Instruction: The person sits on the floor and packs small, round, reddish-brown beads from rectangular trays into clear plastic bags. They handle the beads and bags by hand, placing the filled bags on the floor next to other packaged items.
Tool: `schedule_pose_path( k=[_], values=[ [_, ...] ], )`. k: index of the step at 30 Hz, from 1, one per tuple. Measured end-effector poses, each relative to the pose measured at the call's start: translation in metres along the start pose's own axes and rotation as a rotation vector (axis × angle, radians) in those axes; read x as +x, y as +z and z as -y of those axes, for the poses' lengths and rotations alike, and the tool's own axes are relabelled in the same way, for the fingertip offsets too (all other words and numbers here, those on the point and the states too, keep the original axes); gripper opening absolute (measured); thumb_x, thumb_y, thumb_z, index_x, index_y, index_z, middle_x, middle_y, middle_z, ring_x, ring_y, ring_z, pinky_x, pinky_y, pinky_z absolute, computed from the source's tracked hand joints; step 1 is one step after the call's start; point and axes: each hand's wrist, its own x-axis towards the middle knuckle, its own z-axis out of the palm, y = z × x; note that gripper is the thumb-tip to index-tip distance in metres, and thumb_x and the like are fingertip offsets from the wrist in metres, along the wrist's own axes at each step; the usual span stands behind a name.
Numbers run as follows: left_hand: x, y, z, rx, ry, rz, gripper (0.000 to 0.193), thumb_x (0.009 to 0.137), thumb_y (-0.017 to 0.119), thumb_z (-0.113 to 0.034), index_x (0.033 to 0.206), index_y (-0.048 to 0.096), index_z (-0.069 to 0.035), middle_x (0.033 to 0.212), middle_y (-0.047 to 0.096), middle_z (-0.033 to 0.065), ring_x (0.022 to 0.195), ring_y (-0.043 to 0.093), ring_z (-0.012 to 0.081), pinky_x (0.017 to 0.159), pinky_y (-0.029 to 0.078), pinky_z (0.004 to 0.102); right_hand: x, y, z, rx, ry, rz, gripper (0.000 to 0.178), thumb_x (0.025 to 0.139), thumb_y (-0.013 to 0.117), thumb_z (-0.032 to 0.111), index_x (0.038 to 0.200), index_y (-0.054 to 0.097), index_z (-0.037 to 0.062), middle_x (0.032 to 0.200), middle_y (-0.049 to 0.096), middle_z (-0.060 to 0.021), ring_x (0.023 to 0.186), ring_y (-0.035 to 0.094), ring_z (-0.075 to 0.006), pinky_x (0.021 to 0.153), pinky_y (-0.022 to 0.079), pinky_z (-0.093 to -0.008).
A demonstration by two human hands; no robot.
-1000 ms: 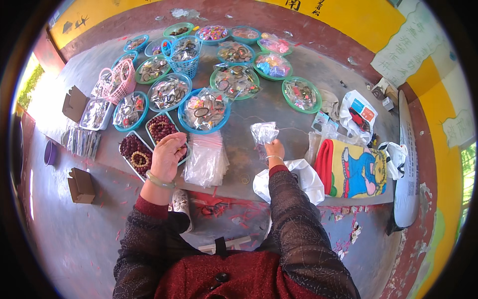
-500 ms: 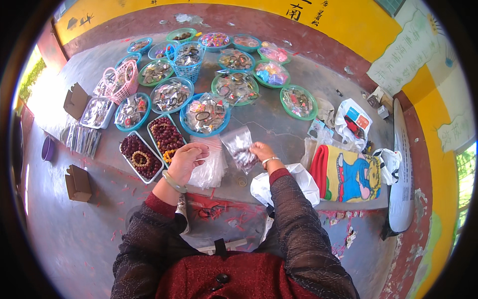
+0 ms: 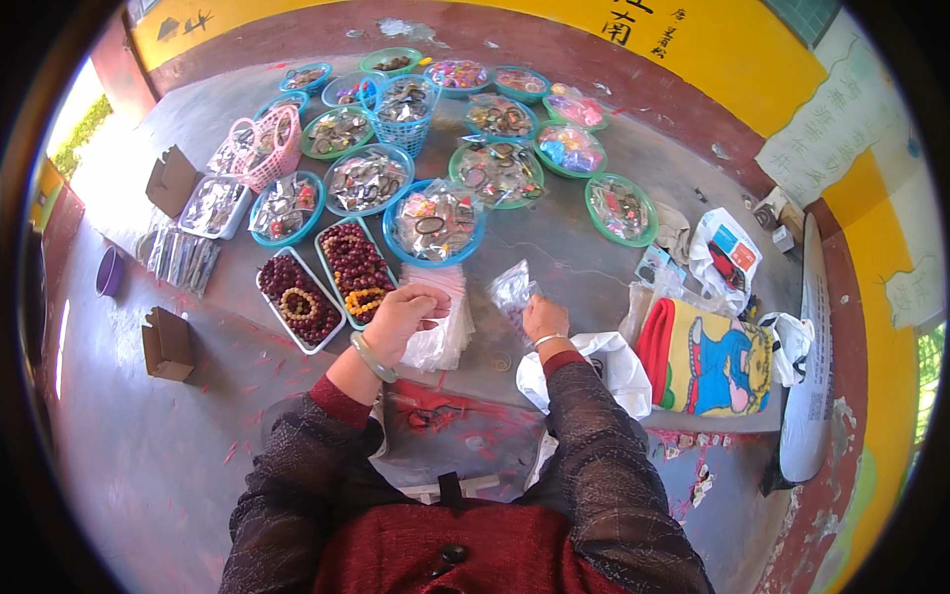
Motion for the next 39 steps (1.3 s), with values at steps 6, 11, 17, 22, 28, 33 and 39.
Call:
schedule_pose_path(
  k=[6,11,17,22,28,33,39],
  values=[
    [0.003,0.0,0.007,-0.017,0.001,-0.098,0.031,0.083,0.055,-0.027,0.106,0.052,-0.006,0.107,0.053,0.0055,0.102,0.048,0.0135,0.081,0.039,0.0316,0.028,-0.059,0.017,1.399,0.022,0.282,0.013,0.075,0.049,0.014,0.081,0.056,0.0042,0.077,0.06,-0.0071,0.066,0.059,-0.0181,0.062,0.046,-0.0297],
    [-0.008,0.007,0.008,-0.548,-0.194,0.19,0.065,0.078,0.055,-0.05,0.124,0.038,-0.007,0.126,0.038,0.0094,0.117,0.035,0.0223,0.096,0.029,0.0447,-0.011,-0.157,0.069,1.96,-0.028,0.643,0.012,0.073,0.053,0.008,0.082,0.056,0.0022,0.08,0.059,-0.0043,0.071,0.056,-0.0127,0.069,0.045,-0.0241],
    [-0.019,0.029,0.008,-0.689,-0.007,0.384,0.041,0.086,0.05,-0.032,0.118,0.044,-0.006,0.116,0.049,0.0096,0.106,0.049,0.0246,0.089,0.04,0.044,-0.023,-0.152,0.073,1.736,0.056,0.613,0.022,0.078,0.063,0.025,0.087,0.057,0.0053,0.08,0.06,-0.0027,0.074,0.056,-0.0114,0.065,0.045,-0.0261],
    [-0.012,0.03,0.004,-0.86,0.162,0.303,0.042,0.087,0.049,-0.025,0.122,0.039,-0.005,0.117,0.048,0.0119,0.107,0.048,0.0255,0.091,0.039,0.0416,-0.034,-0.117,0.077,2.142,0.428,0.516,0.036,0.076,0.064,0.038,0.093,0.056,0.0076,0.087,0.06,-0.0036,0.078,0.057,-0.015,0.066,0.046,-0.0277],
    [-0.008,0.028,0.006,-0.895,0.232,0.272,0.047,0.085,0.053,-0.024,0.125,0.036,-0.005,0.119,0.047,0.012,0.109,0.046,0.0252,0.095,0.035,0.0399,-0.052,-0.139,0.114,2.3,0.27,0.755,0.055,0.077,0.057,0.049,0.114,0.047,0.0084,0.111,0.054,-0.0067,0.104,0.05,-0.0214,0.087,0.04,-0.0373],
    [-0.01,0.037,0.002,-0.812,0.229,0.31,0.052,0.084,0.052,-0.034,0.125,0.036,-0.007,0.12,0.047,0.0121,0.11,0.046,0.0254,0.095,0.034,0.0404,-0.038,-0.127,0.103,2.28,0.264,0.347,0.037,0.086,0.049,0.034,0.11,0.05,0.0055,0.109,0.056,-0.009,0.098,0.053,-0.0227,0.085,0.041,-0.0427],
    [-0.018,0.025,-0.016,-0.943,0.121,0.275,0.057,0.083,0.039,-0.055,0.113,0.047,-0.008,0.118,0.048,0.0163,0.109,0.047,0.0297,0.093,0.036,0.0443,-0.034,-0.197,0.087,1.77,0.101,0.184,0.033,0.088,0.048,0.033,0.097,0.057,0.002,0.084,0.063,-0.0078,0.061,0.058,-0.0123,0.047,0.047,-0.0229]
  ],
)
